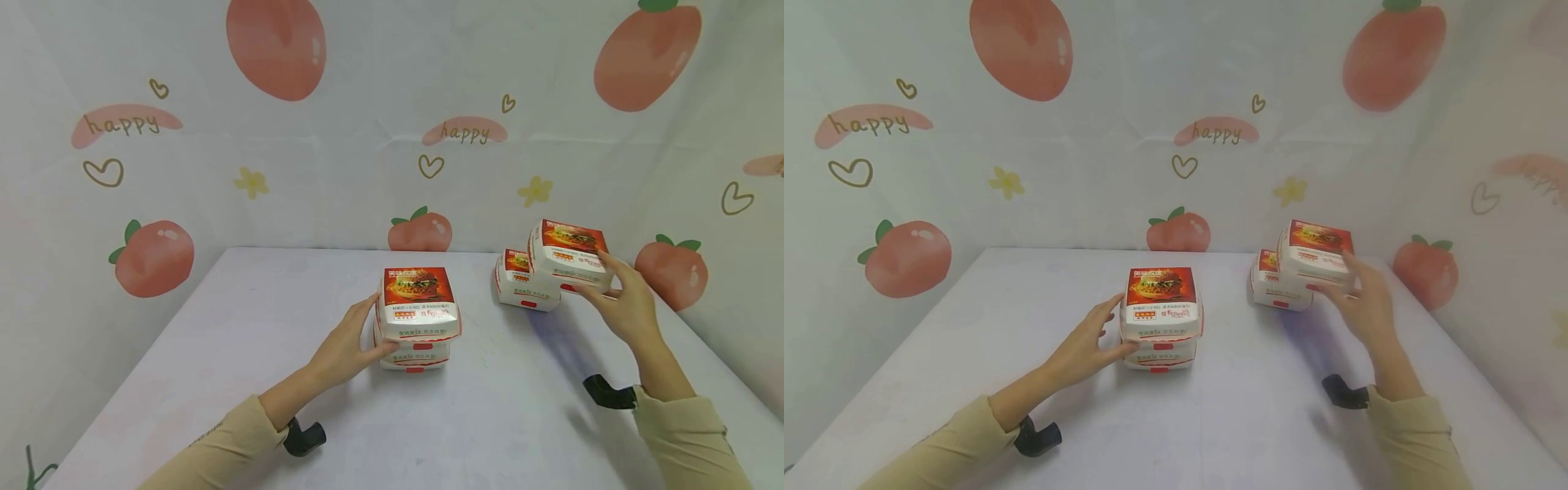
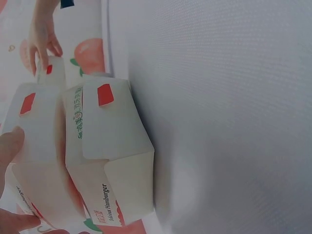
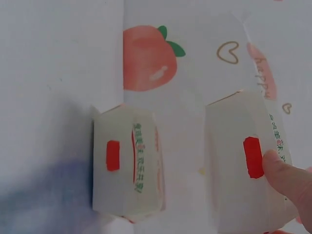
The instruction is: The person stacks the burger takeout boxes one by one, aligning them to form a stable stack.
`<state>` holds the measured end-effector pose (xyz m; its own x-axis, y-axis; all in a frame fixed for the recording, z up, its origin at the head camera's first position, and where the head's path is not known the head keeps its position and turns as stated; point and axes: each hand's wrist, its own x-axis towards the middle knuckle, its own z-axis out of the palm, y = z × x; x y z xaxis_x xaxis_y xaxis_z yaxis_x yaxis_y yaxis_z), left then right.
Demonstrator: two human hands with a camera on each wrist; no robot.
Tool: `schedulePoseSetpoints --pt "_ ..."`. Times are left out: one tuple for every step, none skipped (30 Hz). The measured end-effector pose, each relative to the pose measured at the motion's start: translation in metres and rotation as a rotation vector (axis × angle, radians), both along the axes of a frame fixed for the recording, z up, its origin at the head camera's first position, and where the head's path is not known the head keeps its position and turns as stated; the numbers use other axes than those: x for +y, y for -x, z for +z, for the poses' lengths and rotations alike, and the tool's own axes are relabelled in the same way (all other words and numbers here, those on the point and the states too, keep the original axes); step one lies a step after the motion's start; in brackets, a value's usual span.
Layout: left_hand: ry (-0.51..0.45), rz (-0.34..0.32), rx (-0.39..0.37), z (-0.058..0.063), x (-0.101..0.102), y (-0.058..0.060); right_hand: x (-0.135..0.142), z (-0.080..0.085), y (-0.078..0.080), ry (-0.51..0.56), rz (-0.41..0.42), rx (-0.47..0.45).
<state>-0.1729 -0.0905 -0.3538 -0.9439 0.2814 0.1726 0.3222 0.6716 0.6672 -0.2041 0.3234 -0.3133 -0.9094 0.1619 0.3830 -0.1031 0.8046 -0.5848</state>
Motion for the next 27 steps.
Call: schedulePoseSetpoints --pt "0.0 0.001 -0.001 0.0 0.0 0.0 -0.001 0.0 0.0 -0.002 0.011 0.014" --pt "-0.001 0.005 -0.007 0.0 0.001 0.0 -0.001 0.0 0.001 -0.002 0.023 0.028" --pt "0.0 0.006 -0.005 0.0 0.001 0.0 -0.002 0.0 0.001 -0.001 0.035 0.042" --pt "0.0 0.008 -0.007 -0.001 0.001 0.0 -0.003 0.0 0.001 -0.001 0.045 0.049" --pt "0.0 0.009 -0.005 -0.001 0.001 0.0 -0.004 0.0 0.002 -0.003 0.055 0.055" --pt "0.002 0.011 -0.006 -0.001 0.001 0.0 -0.005 0.0 0.002 -0.009 0.062 0.057" --pt "0.001 0.012 -0.005 -0.002 0.001 0.0 -0.006 0.0 0.002 -0.012 0.066 0.054" --pt "0.003 0.013 -0.005 -0.002 0.002 0.0 -0.007 0.0 0.002 -0.019 0.066 0.05" --pt "0.002 0.013 -0.005 -0.002 0.002 -0.001 -0.008 0.0 0.001 -0.024 0.067 0.047" --pt "0.001 0.014 -0.008 -0.001 0.002 -0.001 -0.009 0.001 0.001 -0.029 0.068 0.045" --pt "0.001 0.014 -0.008 -0.001 0.002 -0.001 -0.01 0.001 0.001 -0.032 0.073 0.047" --pt "0.0 0.015 -0.009 -0.001 0.002 -0.001 -0.011 0.001 0.001 -0.032 0.078 0.053" --pt "-0.001 0.014 -0.011 -0.001 0.002 -0.001 -0.013 0.001 0.001 -0.029 0.086 0.061" --pt "-0.001 0.015 -0.013 0.0 0.002 -0.001 -0.014 0.001 0.001 -0.029 0.094 0.066" --pt "-0.002 0.014 -0.012 -0.001 0.002 -0.001 -0.015 0.001 0.001 -0.025 0.106 0.071" --pt "-0.001 0.013 -0.008 -0.001 0.002 -0.001 -0.017 0.001 0.002 -0.026 0.117 0.073" --pt "-0.001 0.013 -0.005 -0.001 0.002 -0.001 -0.019 0.0 0.002 -0.024 0.128 0.075" --pt "0.0 0.012 -0.003 -0.001 0.002 -0.001 -0.02 0.0 0.002 -0.022 0.136 0.077" --pt "0.002 0.011 -0.001 -0.001 0.001 -0.001 -0.022 0.0 0.002 -0.022 0.144 0.072" --pt "0.002 0.01 0.002 -0.001 0.001 -0.001 -0.024 0.001 0.002 -0.023 0.148 0.065" --pt "0.002 0.008 0.003 -0.001 0.001 -0.001 -0.026 0.001 0.002 -0.023 0.151 0.061" --pt "0.002 0.008 0.004 -0.001 0.001 -0.001 -0.028 0.002 0.002 -0.026 0.151 0.055" --pt "0.003 0.007 0.005 -0.001 0.001 -0.001 -0.03 0.003 0.001 -0.024 0.151 0.047" --pt "0.003 0.006 0.007 -0.001 0.001 -0.001 -0.032 0.004 0.001 -0.026 0.15 0.038" --pt "0.003 0.006 0.003 -0.001 0.001 -0.001 -0.033 0.005 0.0 -0.024 0.15 0.032" --pt "0.002 0.007 0.002 -0.001 0.001 -0.001 -0.035 0.005 0.0 -0.026 0.15 0.027" --pt "0.003 0.007 -0.001 -0.001 0.001 -0.001 -0.037 0.006 0.0 -0.028 0.15 0.024"
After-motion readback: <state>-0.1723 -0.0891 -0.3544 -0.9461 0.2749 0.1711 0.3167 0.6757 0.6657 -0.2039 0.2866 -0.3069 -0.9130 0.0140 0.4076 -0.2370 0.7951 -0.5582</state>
